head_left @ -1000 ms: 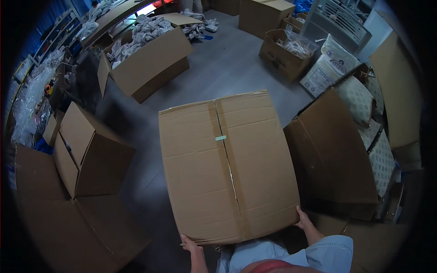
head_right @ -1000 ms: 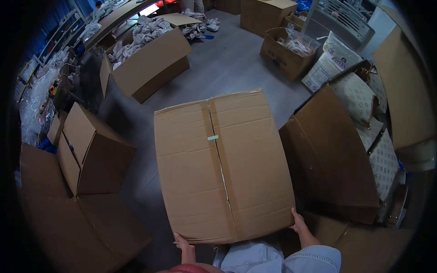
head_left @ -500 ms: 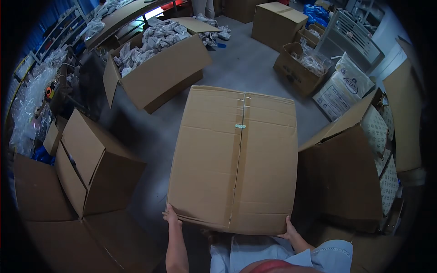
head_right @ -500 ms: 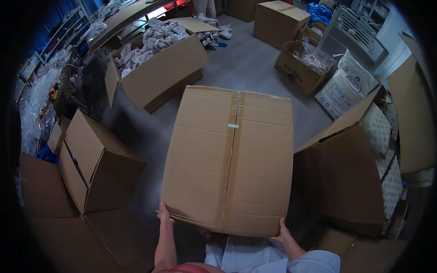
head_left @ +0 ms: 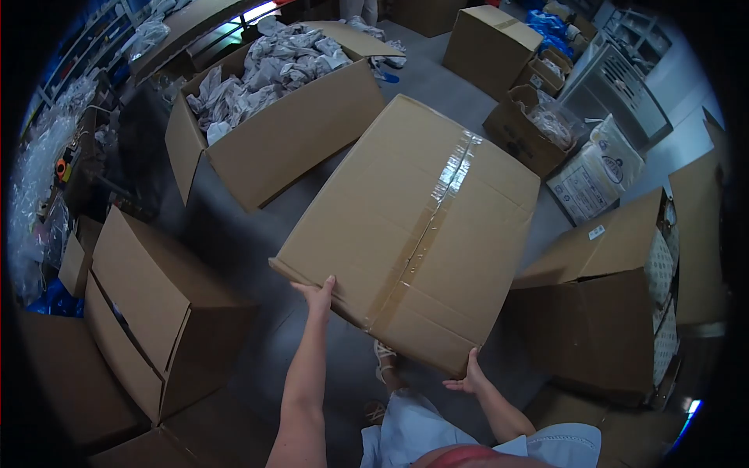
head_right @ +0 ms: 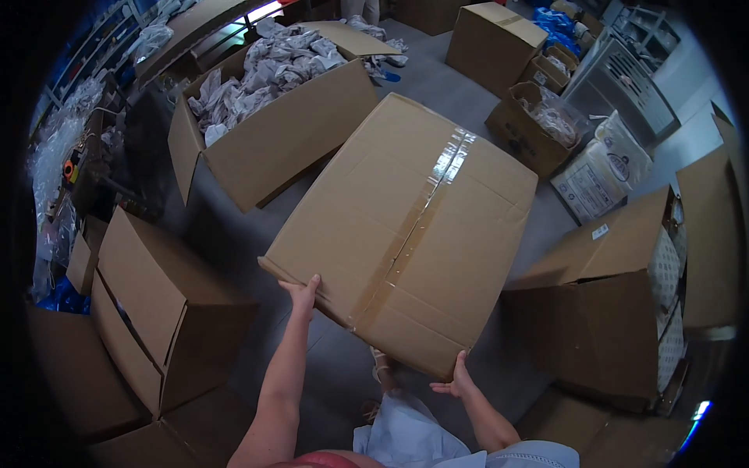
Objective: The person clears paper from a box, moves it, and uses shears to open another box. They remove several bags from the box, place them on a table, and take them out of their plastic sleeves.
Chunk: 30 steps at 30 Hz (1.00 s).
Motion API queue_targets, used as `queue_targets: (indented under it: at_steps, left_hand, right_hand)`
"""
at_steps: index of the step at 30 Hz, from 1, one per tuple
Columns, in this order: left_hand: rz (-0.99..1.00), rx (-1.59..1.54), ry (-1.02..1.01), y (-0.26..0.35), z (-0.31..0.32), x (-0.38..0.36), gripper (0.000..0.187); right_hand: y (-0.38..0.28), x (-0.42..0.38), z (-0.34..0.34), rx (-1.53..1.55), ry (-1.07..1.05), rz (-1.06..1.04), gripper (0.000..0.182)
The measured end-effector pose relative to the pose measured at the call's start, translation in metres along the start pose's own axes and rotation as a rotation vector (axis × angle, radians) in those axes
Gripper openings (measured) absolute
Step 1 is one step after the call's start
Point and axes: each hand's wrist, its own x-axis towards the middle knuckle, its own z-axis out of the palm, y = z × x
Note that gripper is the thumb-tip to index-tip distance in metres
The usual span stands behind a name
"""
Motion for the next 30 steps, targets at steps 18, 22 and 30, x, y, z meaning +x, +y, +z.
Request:
queue_targets:
  at_steps: [18, 22, 30]
  left_hand:
    - [0.091, 0.464, -0.144, 0.089, -0.001, 0.120, 0.065]
    - [-0.187, 0.553, -0.013, 0.078, -0.155, -0.003, 0.044]
    - [-0.949, 0.450, 0.463, 0.022, -0.370, -0.204, 0.035]
  right_hand:
    - [-0.132, 0.034, 0.306, 0.334, -0.242, 0.012, 0.106]
    - [-0.140, 0.027, 0.333, 0.456, -0.091, 0.009, 0.107]
    - [-0.166, 0.041, 0.295, -0.084, 0.047, 0.036, 0.078]
